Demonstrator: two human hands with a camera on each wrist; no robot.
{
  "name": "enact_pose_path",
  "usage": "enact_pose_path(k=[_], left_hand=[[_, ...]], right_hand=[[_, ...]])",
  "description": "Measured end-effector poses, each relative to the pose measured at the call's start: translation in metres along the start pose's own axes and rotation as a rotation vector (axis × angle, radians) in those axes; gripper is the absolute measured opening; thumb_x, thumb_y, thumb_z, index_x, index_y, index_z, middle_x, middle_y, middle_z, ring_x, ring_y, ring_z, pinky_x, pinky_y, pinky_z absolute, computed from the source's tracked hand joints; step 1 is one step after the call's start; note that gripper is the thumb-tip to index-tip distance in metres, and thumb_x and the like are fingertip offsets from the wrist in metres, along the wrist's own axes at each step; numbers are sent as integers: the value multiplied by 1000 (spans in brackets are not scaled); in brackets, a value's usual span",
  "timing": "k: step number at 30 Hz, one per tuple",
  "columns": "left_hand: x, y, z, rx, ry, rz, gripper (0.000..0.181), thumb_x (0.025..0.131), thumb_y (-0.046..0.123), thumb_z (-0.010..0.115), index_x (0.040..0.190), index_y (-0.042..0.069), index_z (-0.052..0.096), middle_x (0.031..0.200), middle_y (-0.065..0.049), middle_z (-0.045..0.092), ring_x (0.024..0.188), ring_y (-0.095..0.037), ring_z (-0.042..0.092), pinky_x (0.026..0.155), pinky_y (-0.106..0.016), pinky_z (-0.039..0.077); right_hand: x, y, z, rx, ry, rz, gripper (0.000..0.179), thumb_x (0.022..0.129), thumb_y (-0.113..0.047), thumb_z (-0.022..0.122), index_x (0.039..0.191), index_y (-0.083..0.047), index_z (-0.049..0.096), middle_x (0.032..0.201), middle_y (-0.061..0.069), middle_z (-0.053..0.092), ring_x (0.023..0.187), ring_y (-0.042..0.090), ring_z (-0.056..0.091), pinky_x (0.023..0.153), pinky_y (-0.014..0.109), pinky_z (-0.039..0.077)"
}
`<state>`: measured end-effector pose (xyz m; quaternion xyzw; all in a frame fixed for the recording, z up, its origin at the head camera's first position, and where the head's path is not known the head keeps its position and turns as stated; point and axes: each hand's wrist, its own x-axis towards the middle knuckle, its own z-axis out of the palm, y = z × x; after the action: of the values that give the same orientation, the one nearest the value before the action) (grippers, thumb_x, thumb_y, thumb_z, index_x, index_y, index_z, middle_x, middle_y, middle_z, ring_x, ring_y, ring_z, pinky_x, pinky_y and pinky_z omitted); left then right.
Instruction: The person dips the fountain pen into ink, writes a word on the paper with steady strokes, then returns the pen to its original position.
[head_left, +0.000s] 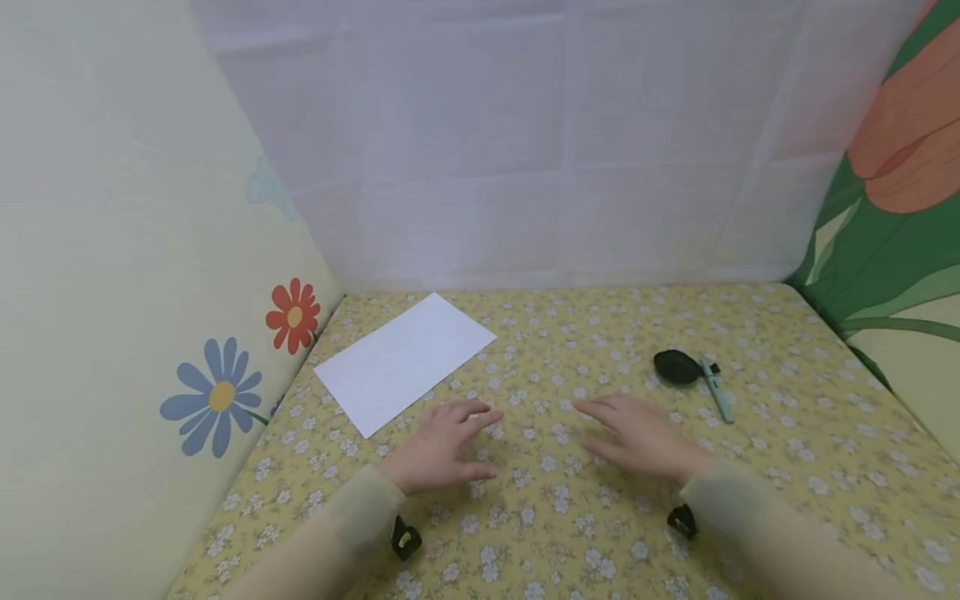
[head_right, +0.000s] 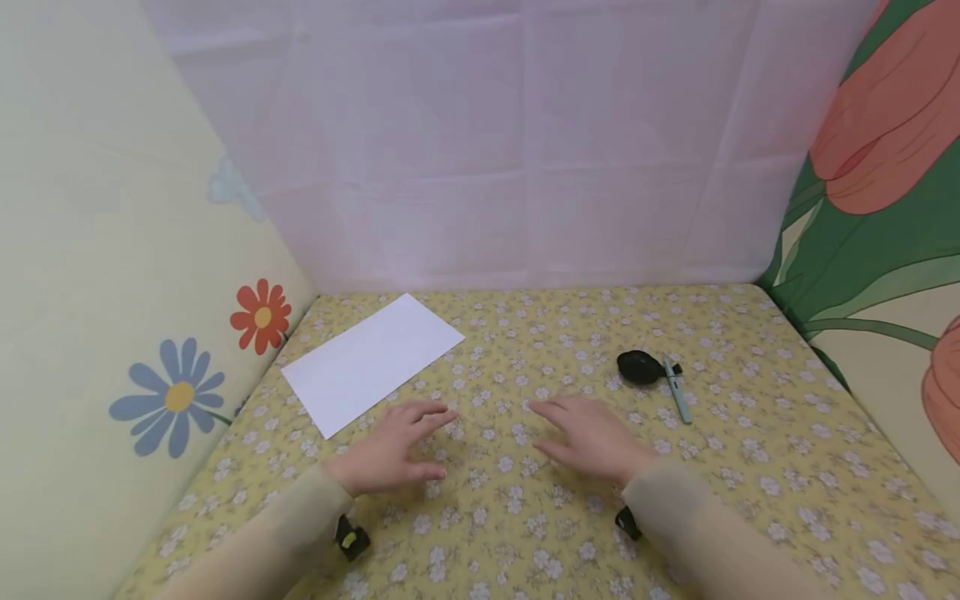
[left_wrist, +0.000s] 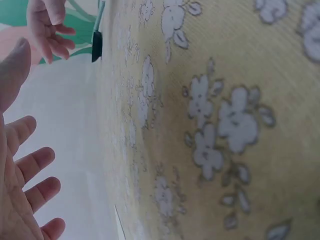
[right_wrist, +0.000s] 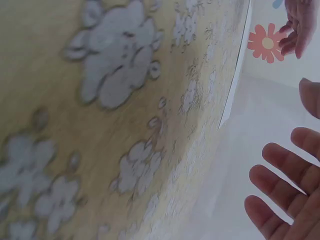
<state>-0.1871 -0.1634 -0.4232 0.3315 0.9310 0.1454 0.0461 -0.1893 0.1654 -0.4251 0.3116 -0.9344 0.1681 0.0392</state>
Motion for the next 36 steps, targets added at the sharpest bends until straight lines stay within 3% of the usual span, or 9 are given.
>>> enact_pose_path(k=[6,11,18,23,28,32,36], left_hand=[[-4,-10,6,-122,78,-97,73,88,48,67,149,21,38,148,-8,38,136,-31,32,108,-56,27],[-8,-20,10,-254,149,-222,66,90,44,66,147,20,42,144,-5,40,129,-29,41,98,-53,41],[-15,-35,9,-461,231,-387,65,93,47,59,147,17,41,145,-9,36,134,-34,31,102,-59,34],[-21,-49,7,-571,303,-512,74,92,59,52,148,14,36,146,-14,31,129,-36,36,99,-56,38],[-23,-61,4,-649,375,-657,79,92,62,49,148,8,34,147,-20,28,125,-36,38,97,-53,41],[-23,-67,-1,-715,422,-782,84,91,64,49,148,6,30,147,-21,27,133,-38,31,105,-54,34],[-23,-73,-7,-708,458,-867,79,94,57,49,147,2,30,147,-25,29,136,-40,27,109,-54,29]], right_hand=[[21,-7,9,105,-42,82,55,93,-35,64,142,-14,49,129,6,59,113,24,58,92,46,49],[37,-12,16,235,-76,175,55,95,-36,61,145,-16,45,132,4,58,113,24,59,90,45,50],[57,-19,27,363,-79,254,53,97,-35,59,145,-17,45,131,4,58,111,21,57,88,44,50],[68,-25,33,428,-67,293,52,97,-32,58,145,-17,45,130,1,58,105,16,57,84,40,51],[79,-27,42,460,-42,304,53,96,-35,59,144,-16,45,126,1,60,102,15,58,83,36,52],[87,-27,45,510,-30,331,54,96,-34,59,145,-14,44,122,3,62,104,17,59,87,39,52],[94,-27,48,548,-19,341,53,96,-30,59,144,-12,45,118,4,62,102,19,59,85,40,52]])
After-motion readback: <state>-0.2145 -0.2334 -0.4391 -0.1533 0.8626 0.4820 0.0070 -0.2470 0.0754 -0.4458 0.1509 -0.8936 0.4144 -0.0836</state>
